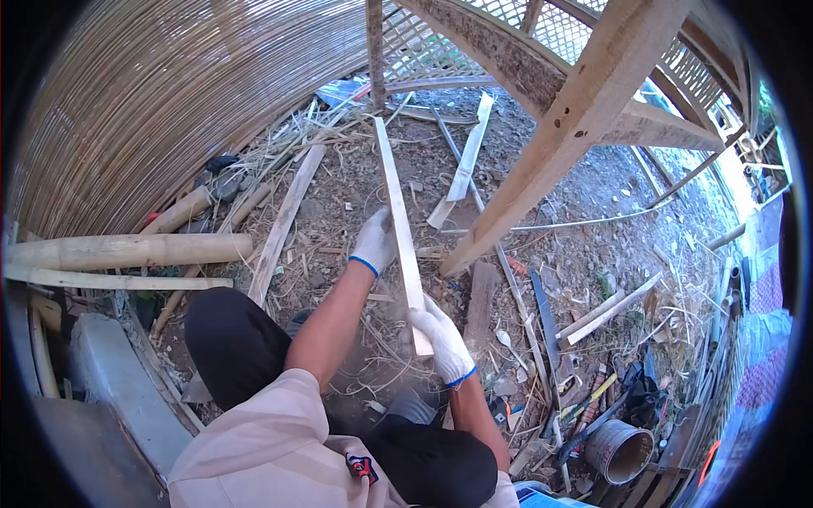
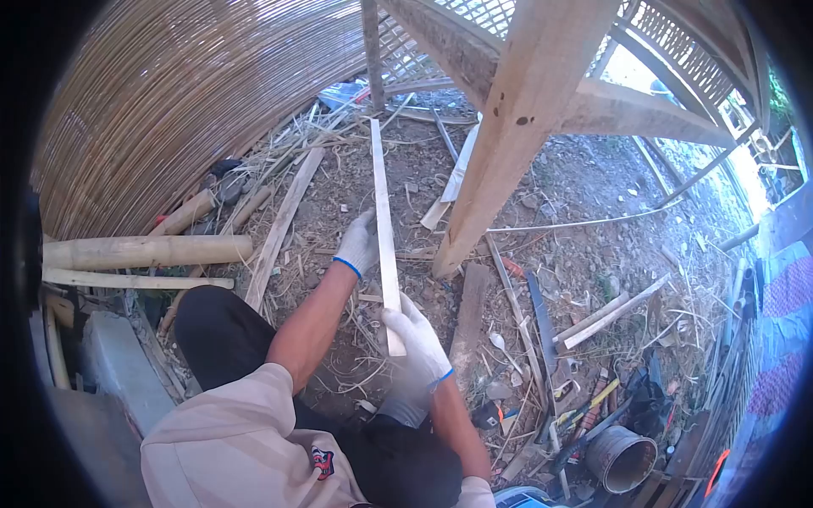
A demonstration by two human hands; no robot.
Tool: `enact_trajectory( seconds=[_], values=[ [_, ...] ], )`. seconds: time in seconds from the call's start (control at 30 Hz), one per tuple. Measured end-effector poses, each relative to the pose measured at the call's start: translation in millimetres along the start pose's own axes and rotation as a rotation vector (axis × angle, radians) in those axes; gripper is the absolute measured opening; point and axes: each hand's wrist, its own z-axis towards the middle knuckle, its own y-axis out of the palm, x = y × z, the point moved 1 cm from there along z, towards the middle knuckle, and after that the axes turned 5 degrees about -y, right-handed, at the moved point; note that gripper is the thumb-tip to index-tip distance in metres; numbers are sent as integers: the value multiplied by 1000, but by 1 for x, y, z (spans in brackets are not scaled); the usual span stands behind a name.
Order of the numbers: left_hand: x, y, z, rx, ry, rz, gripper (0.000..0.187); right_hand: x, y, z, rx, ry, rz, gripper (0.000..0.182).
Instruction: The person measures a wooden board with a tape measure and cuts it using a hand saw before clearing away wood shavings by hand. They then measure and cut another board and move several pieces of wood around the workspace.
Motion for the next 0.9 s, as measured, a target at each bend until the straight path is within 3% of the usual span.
enact_trajectory(
  seconds=[0.2,0.3,0.33,0.43,0.47,0.57,0.63,0.77,0.83,0.9],
  values=[
    [6,17,-2,-10,3,-38,26,-7,11,7,38,-25,-19,68],
    [5,13,3,-100,20,-78,26,4,7,10,24,61,329,68],
    [4,9,8,-165,48,-95,26,0,9,8,22,115,448,57],
    [6,14,4,-221,72,-185,26,0,5,10,-133,145,765,60],
    [5,16,4,-226,47,-220,26,-11,24,7,-38,152,819,59],
    [0,32,5,-156,70,-179,26,-14,25,4,-23,145,633,59],
    [-8,46,10,-53,154,-28,26,-11,5,6,153,122,104,77],
    [1,79,4,-67,-207,-198,38,-69,87,19,418,-16,-1210,91],
    [-6,84,8,-76,-176,-183,51,-71,76,21,435,-95,-1698,91],
    [-15,87,19,-49,-151,-117,54,-80,81,18,470,-7,-1817,90]
  ],
)
